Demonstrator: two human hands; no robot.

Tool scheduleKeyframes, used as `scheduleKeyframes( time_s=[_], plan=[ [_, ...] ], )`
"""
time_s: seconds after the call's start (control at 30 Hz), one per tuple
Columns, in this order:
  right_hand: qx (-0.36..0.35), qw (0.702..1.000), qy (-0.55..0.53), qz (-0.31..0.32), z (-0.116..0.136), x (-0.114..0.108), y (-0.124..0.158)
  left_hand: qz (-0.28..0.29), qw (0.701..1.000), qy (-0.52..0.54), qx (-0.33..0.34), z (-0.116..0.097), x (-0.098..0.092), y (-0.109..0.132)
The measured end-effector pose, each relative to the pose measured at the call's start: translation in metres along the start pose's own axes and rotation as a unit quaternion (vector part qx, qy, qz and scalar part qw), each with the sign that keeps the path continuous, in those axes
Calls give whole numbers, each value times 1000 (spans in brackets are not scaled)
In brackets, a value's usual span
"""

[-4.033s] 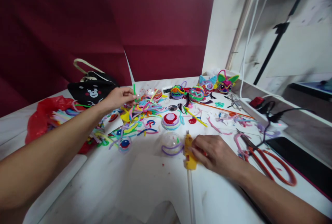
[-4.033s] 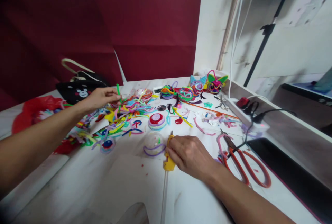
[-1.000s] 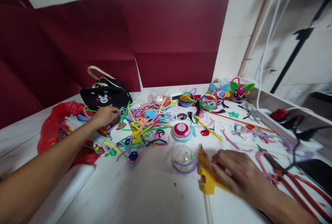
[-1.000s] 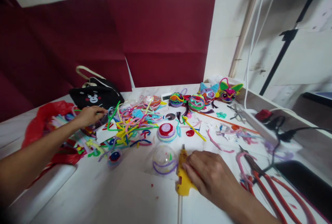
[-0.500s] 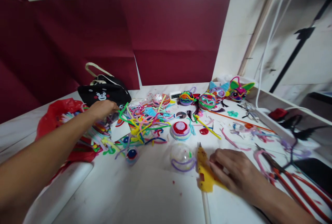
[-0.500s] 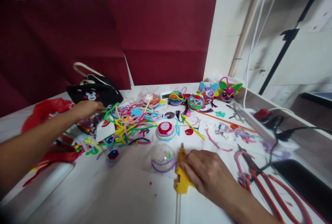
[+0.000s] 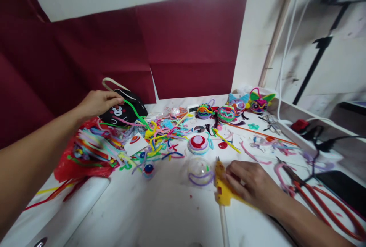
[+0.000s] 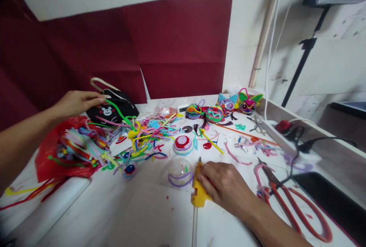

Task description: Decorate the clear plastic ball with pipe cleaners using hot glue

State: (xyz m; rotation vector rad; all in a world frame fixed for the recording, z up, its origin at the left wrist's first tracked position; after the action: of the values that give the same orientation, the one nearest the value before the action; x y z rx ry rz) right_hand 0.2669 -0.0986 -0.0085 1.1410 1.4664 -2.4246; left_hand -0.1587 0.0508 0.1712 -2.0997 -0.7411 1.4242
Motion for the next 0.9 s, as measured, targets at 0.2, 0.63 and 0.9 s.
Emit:
scheduleKeyframes(
  time_s=[0.2, 0.63, 0.9],
  plan=[
    [4, 1000, 4, -5, -1, -1, -2, -109, 992, 66, -7, -35, -30, -7],
    [9, 1000, 3, -3, -2, -1, -2, 5, 994, 104, -24, -26, 38, 7],
    [17, 1000, 0, 6, -5, 2, 0, 312, 938, -20, 152, -32, 153, 105]
  ],
)
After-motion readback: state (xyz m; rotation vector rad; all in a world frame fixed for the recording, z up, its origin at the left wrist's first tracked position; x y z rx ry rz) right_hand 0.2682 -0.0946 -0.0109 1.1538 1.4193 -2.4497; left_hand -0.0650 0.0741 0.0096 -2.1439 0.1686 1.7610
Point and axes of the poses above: each hand's wrist, its own y-axis away from the middle knuckle, its own x-axis out of the palm, z = x × y, the point moved 9 cm from there along -y, towards the middle knuckle, and after that the axes turned 13 degrees about -z, right-handed, at the moved point
